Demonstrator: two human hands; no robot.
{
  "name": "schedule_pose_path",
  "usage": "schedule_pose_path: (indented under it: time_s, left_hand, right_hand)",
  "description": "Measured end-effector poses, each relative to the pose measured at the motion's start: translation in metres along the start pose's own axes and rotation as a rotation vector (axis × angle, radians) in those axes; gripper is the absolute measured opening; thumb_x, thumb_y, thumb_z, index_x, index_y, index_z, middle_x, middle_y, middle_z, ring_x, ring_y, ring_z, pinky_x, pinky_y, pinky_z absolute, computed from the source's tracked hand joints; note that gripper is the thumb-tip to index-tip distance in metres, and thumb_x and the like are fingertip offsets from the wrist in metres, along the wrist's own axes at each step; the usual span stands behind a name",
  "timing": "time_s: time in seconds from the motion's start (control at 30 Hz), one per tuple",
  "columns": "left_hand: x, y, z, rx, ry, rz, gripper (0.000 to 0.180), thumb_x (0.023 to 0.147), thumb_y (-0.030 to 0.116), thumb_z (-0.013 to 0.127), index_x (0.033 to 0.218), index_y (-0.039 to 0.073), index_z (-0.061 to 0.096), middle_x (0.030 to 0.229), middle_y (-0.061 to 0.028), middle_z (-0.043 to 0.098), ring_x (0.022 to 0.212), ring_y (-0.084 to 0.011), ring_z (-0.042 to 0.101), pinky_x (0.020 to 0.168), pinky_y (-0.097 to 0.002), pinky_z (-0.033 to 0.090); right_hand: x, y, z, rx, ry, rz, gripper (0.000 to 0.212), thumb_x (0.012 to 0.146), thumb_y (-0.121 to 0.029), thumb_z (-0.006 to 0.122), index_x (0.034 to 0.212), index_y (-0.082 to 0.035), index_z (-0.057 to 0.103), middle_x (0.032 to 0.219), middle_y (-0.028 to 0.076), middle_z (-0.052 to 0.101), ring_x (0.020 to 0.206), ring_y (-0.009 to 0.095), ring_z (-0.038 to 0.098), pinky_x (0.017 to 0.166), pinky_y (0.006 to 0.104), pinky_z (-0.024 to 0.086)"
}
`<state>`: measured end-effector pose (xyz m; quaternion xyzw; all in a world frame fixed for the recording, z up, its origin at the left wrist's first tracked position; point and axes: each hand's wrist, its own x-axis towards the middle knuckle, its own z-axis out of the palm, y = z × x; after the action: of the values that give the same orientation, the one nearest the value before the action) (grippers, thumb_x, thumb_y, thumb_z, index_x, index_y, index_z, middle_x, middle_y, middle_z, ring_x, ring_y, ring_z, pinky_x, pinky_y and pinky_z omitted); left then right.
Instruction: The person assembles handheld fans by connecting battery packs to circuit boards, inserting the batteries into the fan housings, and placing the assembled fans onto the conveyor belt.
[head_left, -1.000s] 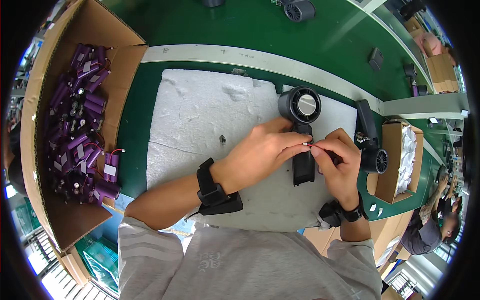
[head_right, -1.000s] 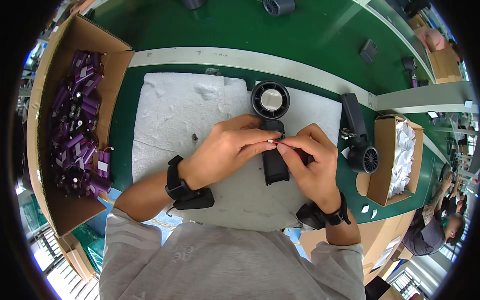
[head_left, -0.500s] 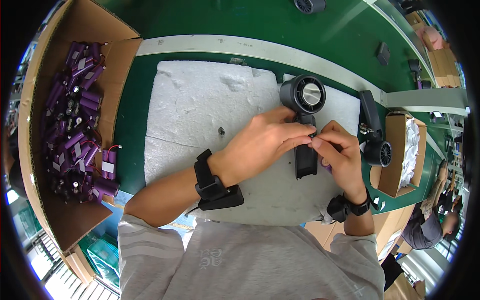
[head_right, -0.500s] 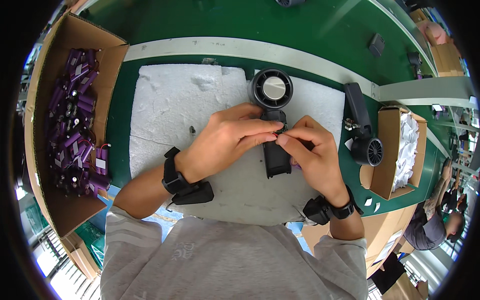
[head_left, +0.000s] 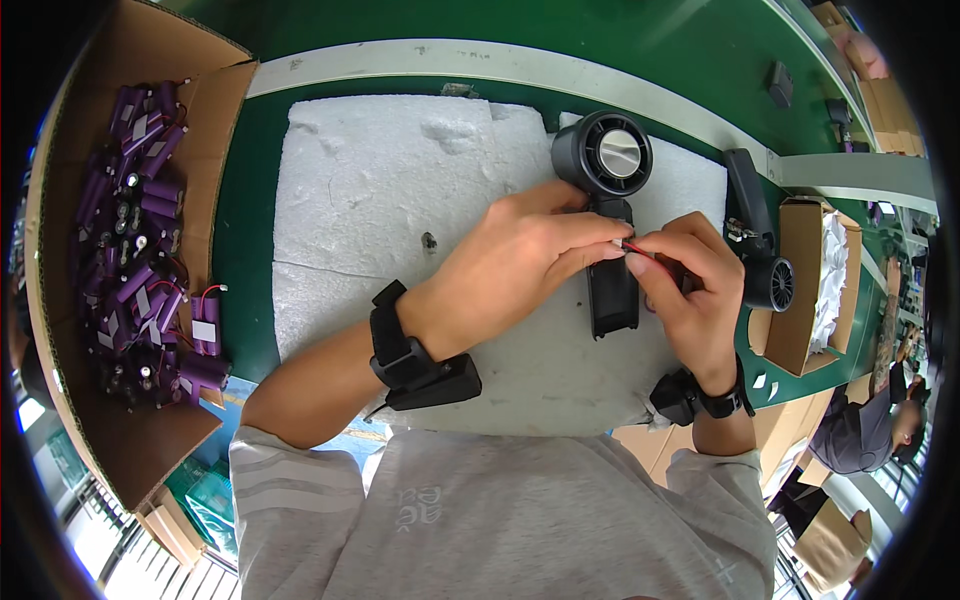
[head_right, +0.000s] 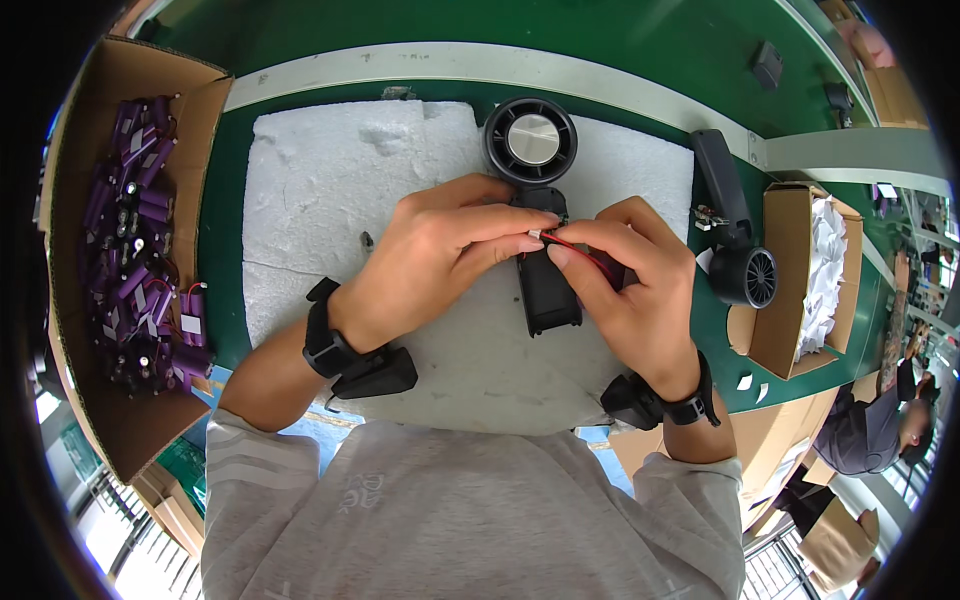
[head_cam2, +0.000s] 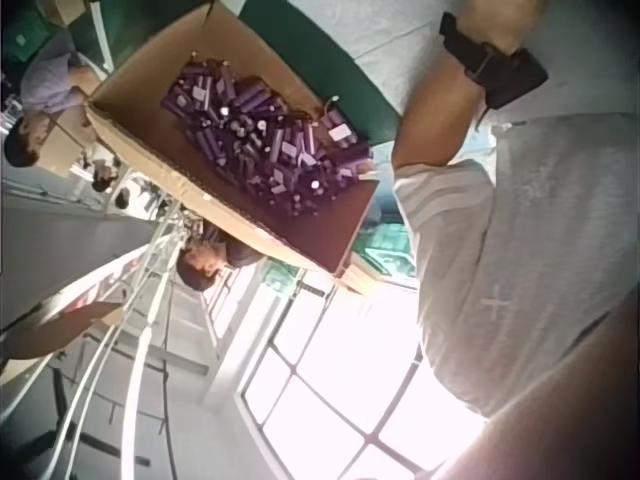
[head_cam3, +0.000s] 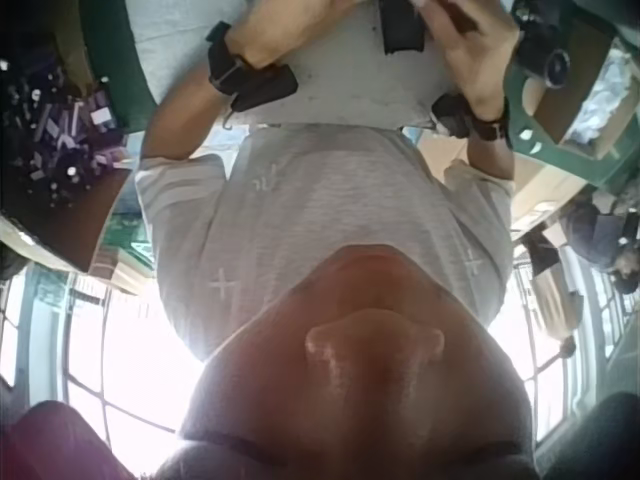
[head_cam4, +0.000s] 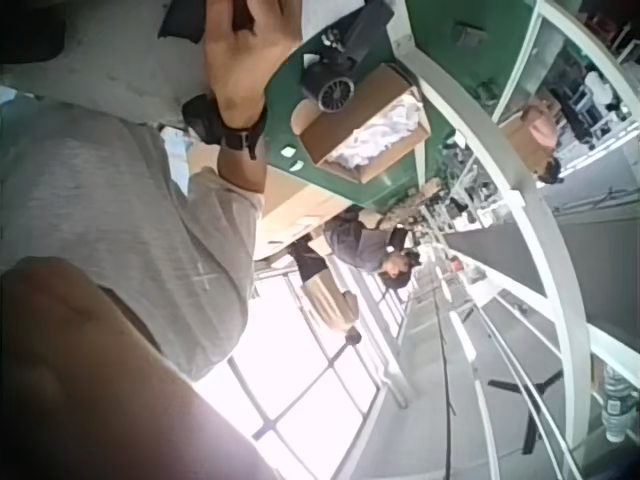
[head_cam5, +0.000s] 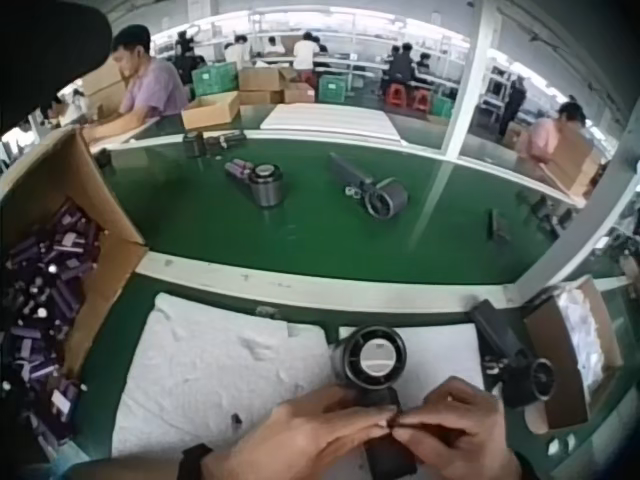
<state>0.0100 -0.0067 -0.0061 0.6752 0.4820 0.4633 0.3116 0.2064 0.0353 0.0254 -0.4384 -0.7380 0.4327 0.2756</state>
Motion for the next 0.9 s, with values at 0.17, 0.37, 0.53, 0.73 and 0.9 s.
schedule_pose_path:
  time_s: [0.17,0.37,0.53,0.73,0.9]
  left_hand:
    - [-0.0005,-0.001,0.0006,0.006,-0.003,0.002,0.023,0.083,0.011,0.071,0.106,0.009,0.072,0.087,-0.0121,0.064,0.071,-0.0247,0.064,0.06,-0.0325,0.051]
    - [-0.0009,-0.0017,0.0005,0.045,-0.002,0.018,0.024,0.083,0.01,0.071,0.107,0.009,0.072,0.089,-0.0125,0.063,0.071,-0.0243,0.063,0.06,-0.0321,0.051]
    - [-0.0012,-0.0026,0.0003,0.046,-0.007,0.015,0.025,0.083,0.01,0.072,0.108,0.009,0.072,0.089,-0.0127,0.062,0.071,-0.024,0.063,0.061,-0.0313,0.051]
    - [-0.0006,-0.0033,0.0004,0.034,-0.007,0.007,0.025,0.082,0.007,0.072,0.107,0.011,0.072,0.09,-0.0124,0.063,0.071,-0.0235,0.064,0.061,-0.0309,0.051]
    - [-0.0001,-0.0011,-0.0012,0.048,-0.023,-0.02,0.029,0.079,0.004,0.073,0.107,0.012,0.073,0.091,-0.0123,0.064,0.071,-0.0236,0.065,0.06,-0.0302,0.052]
  right_hand:
    - [0.0006,0.002,-0.0014,-0.271,0.05,-0.302,0.013,0.075,0.0,0.076,0.088,-0.003,0.073,0.08,0.005,0.057,0.056,0.01,0.053,0.049,0.0231,0.04]
    - [-0.001,0.0046,0.0038,-0.287,0.001,-0.316,0.013,0.075,0.0,0.076,0.088,-0.002,0.072,0.079,0.006,0.057,0.055,0.012,0.053,0.048,0.0244,0.041]
    - [-0.001,0.0064,0.0043,-0.217,-0.008,-0.265,0.012,0.076,0.001,0.075,0.087,-0.002,0.072,0.078,0.006,0.057,0.056,0.013,0.053,0.048,0.025,0.041]
    - [-0.0022,0.0064,0.0035,-0.154,-0.034,-0.188,0.009,0.078,0.002,0.072,0.087,0.001,0.071,0.079,0.006,0.056,0.057,0.011,0.052,0.05,0.0239,0.039]
    - [-0.0028,0.0049,0.0046,-0.228,-0.042,-0.241,0.008,0.079,0.003,0.071,0.087,0.002,0.07,0.08,0.006,0.055,0.058,0.011,0.053,0.051,0.0231,0.039]
